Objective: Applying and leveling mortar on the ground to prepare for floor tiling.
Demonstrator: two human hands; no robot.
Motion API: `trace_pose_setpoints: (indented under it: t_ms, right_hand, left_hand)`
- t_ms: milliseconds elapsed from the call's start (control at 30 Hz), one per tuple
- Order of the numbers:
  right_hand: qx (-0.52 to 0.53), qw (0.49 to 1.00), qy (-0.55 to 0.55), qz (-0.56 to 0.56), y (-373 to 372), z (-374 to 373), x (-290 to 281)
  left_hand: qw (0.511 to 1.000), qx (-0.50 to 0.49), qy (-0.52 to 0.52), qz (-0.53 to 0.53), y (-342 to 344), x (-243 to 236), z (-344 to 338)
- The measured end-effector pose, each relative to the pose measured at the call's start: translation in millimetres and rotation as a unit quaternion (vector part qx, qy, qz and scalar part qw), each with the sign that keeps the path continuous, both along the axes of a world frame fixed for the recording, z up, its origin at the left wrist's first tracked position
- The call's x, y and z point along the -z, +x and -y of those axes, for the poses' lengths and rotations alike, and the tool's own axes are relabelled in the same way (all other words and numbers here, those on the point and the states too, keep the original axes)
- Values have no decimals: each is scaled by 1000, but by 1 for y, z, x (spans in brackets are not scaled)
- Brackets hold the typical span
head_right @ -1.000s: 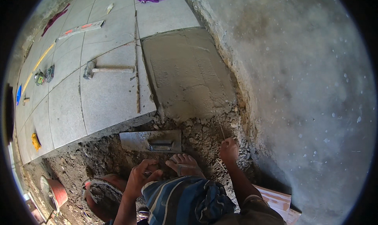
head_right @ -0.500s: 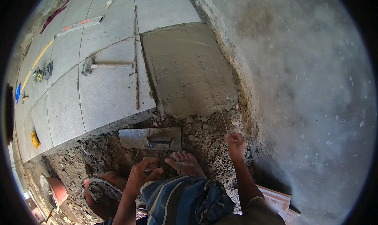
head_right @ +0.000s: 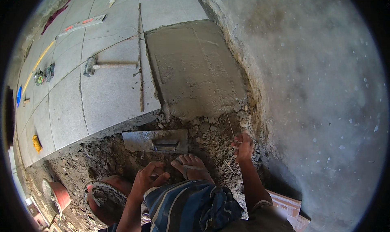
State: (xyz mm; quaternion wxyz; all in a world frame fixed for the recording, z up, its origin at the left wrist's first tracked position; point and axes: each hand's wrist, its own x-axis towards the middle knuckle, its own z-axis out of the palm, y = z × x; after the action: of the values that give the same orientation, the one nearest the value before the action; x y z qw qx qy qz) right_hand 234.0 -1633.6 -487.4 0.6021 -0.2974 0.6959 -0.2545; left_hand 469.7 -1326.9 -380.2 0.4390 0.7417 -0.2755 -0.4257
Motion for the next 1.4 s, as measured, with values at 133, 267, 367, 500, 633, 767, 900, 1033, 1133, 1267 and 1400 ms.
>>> trace_pose_setpoints:
  t_ms: [133, 267, 367, 500, 633, 767, 900, 1033, 1133, 1267, 1400]
  right_hand:
    - [-248, 963, -108, -10, -8, 0, 16]
    - [-250, 961, -112, -21, -10, -4, 30]
    - [-116, 989, -92, 21, -3, -3, 31]
    - [65, 995, -56, 47, 7, 1, 25]
    - [-87, 993, -75, 5, 8, 5, 27]
    - [-238, 960, -130, -70, 0, 11, 36]
    - [-319, 897, -271, -142, -4, 13, 35]
    - [-365, 870, -274, -187, -6, 5, 21]
    - [-402, 859, -259, -182, -10, 0, 15]
    - [-429, 882, -77, -180, -17, 1, 21]
    - [-271, 960, -57, 44, -21, -4, 32]
  left_hand:
    - [1000, 1, 20, -7, 0, -1, 0]
    - [1000, 8, -1, 7, 0, 0, 0]
    - [1000, 13, 14, 20, -2, 2, 0]
    - [1000, 10, 14, 5, -3, 2, -1]
    - [1000, 6, -5, 20, -4, 0, 0]
    - [1000, 13, 17, 16, -4, -2, 0]
    - [1000, 4, 6, 5, -4, -2, 1]
    - [1000, 3, 9, -12, -4, 0, 2]
    - [1000, 10, 26, -7, -5, 0, 4]
    - [999, 13, 39, 5, -5, -1, 5]
    - [1000, 15, 22, 13, -5, 0, 6]
